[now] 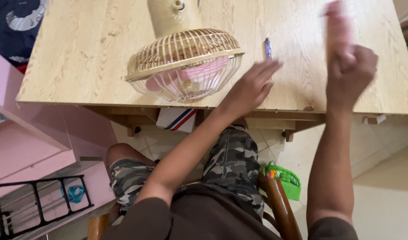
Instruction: The person assembles a small electric fan on a wooden table. They use a screwdriver to tighten screws on the fan base, attach the motor housing, and secure the front wire cage. The person then wipes the fan with a pink cloth.
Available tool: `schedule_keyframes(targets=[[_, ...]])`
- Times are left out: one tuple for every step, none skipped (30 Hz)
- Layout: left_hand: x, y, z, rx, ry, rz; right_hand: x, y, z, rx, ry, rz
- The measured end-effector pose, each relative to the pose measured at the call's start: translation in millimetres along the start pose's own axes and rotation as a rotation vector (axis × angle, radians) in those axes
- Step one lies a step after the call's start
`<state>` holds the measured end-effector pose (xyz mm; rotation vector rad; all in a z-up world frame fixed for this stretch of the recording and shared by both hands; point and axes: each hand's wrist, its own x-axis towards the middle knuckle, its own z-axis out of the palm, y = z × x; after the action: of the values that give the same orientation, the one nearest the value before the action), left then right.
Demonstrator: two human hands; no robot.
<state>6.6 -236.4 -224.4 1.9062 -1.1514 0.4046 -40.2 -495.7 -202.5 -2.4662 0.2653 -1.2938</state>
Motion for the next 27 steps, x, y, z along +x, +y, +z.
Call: schedule_keyframes(targets=[[-16.1, 9.2, -17.7, -0.078, 0.015, -0.035, -1.0, -12.6, -9.8, 0.114, 0.036, 0.081], [-36.3, 19.6, -37.0, -0.156, 0.029, -0.068, -3.8, -26.7, -22.1, 0.227, 0.070, 0.163], [-59.3, 29.8, -57.6, -0.074, 0.114, -0.070, -7.6, -42.7, -34.7, 0.342, 0.102, 0.246], [-81.5, 38.4, -77.8, 0.013, 0.201, -0.068, -11.3, -59.8, -45.4, 0.436, 0.109, 0.275], [-100.8, 46.5, -95.1, 0.017, 0.373, 0.000, -16.0, -77.2, -55.6, 0.531, 0.115, 0.305], [-116.7, 53.1, -110.6, 0.121, 0.470, 0.011, -22.3, -94.6, -64.3, 0.625, 0.120, 0.335], [-128.2, 57.0, -125.1, 0.224, 0.566, 0.023, -28.2, -111.3, -70.4, 0.651, 0.120, 0.281], [-135.5, 58.1, -139.6, 0.313, 0.604, -0.021, -33.9, -127.5, -73.5, 0.678, 0.120, 0.229], [-138.3, 55.8, -153.0, 0.402, 0.642, -0.065, -37.8, -142.3, -72.6, 0.709, 0.119, 0.178], [-139.9, 53.2, -164.2, 0.404, 0.597, -0.109, -42.0, -155.5, -70.0, 0.760, 0.081, 0.187], [-137.5, 47.7, -173.5, 0.403, 0.553, -0.154, -44.7, -166.9, -64.4, 0.811, 0.043, 0.197], [-132.0, 40.4, -181.0, 0.339, 0.541, -0.137, -47.5, -176.2, -57.6, 0.715, -0.002, 0.118], [-124.4, 31.5, -187.4, 0.272, 0.528, -0.120, -50.3, -184.3, -49.7, 0.622, -0.039, 0.037], [-115.0, 21.6, -193.5, 0.371, 0.546, -0.090, -52.5, -191.8, -41.5, 0.509, -0.155, 0.099], [-106.8, 11.4, -201.2, 0.470, 0.562, -0.059, -54.7, -199.4, -30.1, 0.397, -0.275, 0.143], [-101.3, 3.4, -206.1, 0.416, 0.524, -0.041, -59.4, -204.3, -20.7, 0.419, -0.483, 0.411], [-98.0, -2.3, -210.6, 0.362, 0.487, -0.024, -65.2, -208.1, -12.5, 0.378, -0.441, 0.158], [-93.7, -6.8, -215.4, 0.315, 0.452, -0.017, -69.1, -211.2, -5.2, 0.336, -0.395, -0.098], [-90.4, -9.2, -219.8, 0.268, 0.418, -0.012, -72.7, -213.6, 0.8, 0.312, -0.390, -0.123], [-87.5, -10.1, -224.2, 0.230, 0.382, -0.023, -76.0, -215.9, 6.9, 0.291, -0.384, -0.148], [-84.5, -10.0, -228.1, 0.229, 0.362, -0.011, -78.7, -218.2, 13.0, 0.270, -0.378, -0.174], [-79.5, -10.2, -231.6, 0.226, 0.344, 0.006, -78.9, -220.6, 20.3, 0.237, -0.373, -0.186], [-73.6, -10.2, -235.0, 0.259, 0.342, 0.045, -77.7, -223.5, 28.8, 0.205, -0.367, -0.199], [-67.1, -10.0, -237.8, 0.308, 0.350, 0.093, -75.9, -226.6, 37.8, 0.172, -0.363, -0.207], [-59.4, -10.4, -240.7, 0.357, 0.360, 0.139, -72.4, -230.2, 48.0, 0.103, -0.425, -0.205], [-53.6, -10.6, -243.0, 0.419, 0.380, 0.189, -71.9, -234.9, 57.0, 0.032, -0.494, -0.198], [-46.9, -12.0, -245.6, 0.480, 0.400, 0.239, -72.4, -240.6, 66.0, -0.038, -0.562, -0.190]])
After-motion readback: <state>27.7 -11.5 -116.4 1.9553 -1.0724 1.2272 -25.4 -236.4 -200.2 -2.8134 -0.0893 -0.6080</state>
